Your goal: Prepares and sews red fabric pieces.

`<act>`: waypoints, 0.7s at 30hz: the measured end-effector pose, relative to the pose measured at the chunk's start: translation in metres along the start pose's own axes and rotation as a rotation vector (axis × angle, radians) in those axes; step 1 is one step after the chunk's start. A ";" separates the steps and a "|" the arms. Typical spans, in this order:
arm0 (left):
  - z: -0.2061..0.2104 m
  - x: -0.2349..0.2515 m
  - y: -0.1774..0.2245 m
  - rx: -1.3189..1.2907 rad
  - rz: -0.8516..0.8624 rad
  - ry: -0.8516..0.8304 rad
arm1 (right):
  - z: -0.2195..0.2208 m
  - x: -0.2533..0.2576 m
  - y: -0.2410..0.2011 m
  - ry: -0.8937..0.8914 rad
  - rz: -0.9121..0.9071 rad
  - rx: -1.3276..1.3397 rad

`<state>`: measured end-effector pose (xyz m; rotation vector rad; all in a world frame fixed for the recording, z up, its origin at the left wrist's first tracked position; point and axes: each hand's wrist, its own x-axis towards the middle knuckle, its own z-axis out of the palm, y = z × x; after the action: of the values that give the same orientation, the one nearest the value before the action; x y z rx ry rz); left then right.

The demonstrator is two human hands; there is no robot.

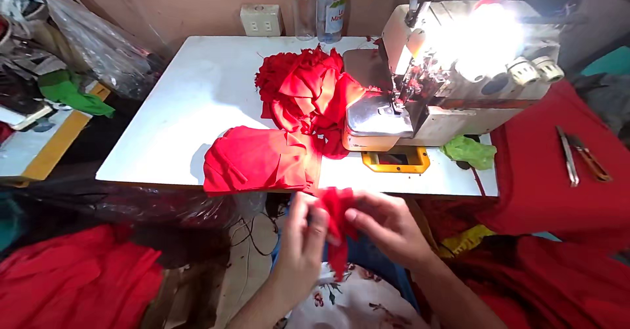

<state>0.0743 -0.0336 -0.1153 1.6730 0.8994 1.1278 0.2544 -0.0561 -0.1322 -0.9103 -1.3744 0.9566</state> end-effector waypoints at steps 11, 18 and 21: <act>-0.018 0.024 -0.009 0.064 0.027 -0.215 | -0.002 0.002 -0.006 -0.141 0.003 -0.020; -0.010 0.029 -0.009 0.068 0.142 0.127 | -0.016 -0.010 -0.011 -0.081 0.007 -0.230; -0.008 0.031 -0.011 0.111 0.175 0.194 | -0.021 -0.012 -0.011 -0.058 -0.010 -0.287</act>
<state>0.0755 0.0004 -0.1154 1.7817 0.9656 1.4007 0.2759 -0.0705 -0.1269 -1.0949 -1.5911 0.7953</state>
